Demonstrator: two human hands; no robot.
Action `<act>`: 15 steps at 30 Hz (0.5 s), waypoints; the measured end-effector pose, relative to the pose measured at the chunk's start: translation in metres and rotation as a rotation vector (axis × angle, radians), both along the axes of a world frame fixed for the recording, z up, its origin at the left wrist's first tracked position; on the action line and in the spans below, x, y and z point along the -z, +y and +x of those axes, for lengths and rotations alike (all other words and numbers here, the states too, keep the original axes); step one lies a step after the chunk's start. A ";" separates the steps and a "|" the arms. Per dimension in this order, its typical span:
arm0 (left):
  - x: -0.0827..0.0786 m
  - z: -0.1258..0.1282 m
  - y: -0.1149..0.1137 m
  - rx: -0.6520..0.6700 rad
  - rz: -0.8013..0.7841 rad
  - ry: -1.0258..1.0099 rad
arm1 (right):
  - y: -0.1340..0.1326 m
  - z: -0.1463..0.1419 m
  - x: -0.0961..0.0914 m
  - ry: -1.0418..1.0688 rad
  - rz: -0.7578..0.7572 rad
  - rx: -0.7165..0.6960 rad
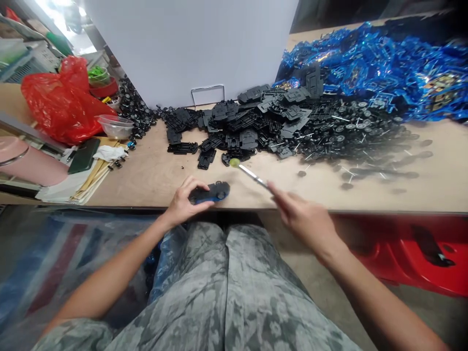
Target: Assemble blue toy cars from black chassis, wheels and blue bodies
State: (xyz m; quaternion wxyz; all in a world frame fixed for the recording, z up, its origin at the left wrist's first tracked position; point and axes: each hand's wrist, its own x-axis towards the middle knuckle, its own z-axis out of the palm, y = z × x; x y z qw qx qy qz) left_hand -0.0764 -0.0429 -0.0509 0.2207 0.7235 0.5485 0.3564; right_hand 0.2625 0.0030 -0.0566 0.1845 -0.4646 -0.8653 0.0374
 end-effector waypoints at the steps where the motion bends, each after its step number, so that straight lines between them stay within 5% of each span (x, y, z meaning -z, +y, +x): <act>1: -0.001 0.006 -0.001 -0.017 -0.060 -0.124 | 0.010 0.004 -0.002 -0.039 0.045 0.039; 3: -0.002 0.021 -0.001 -0.007 -0.204 -0.362 | 0.028 0.006 -0.006 -0.017 0.095 0.007; 8: 0.002 0.055 0.008 0.085 -0.376 -0.731 | 0.039 -0.027 -0.020 0.520 -0.070 -0.466; 11: -0.007 0.064 0.015 0.097 -0.295 -0.688 | 0.033 -0.046 -0.024 0.720 -0.161 -0.493; 15: -0.030 0.073 0.016 0.152 -0.043 -0.419 | 0.027 -0.050 -0.026 0.720 -0.127 -0.499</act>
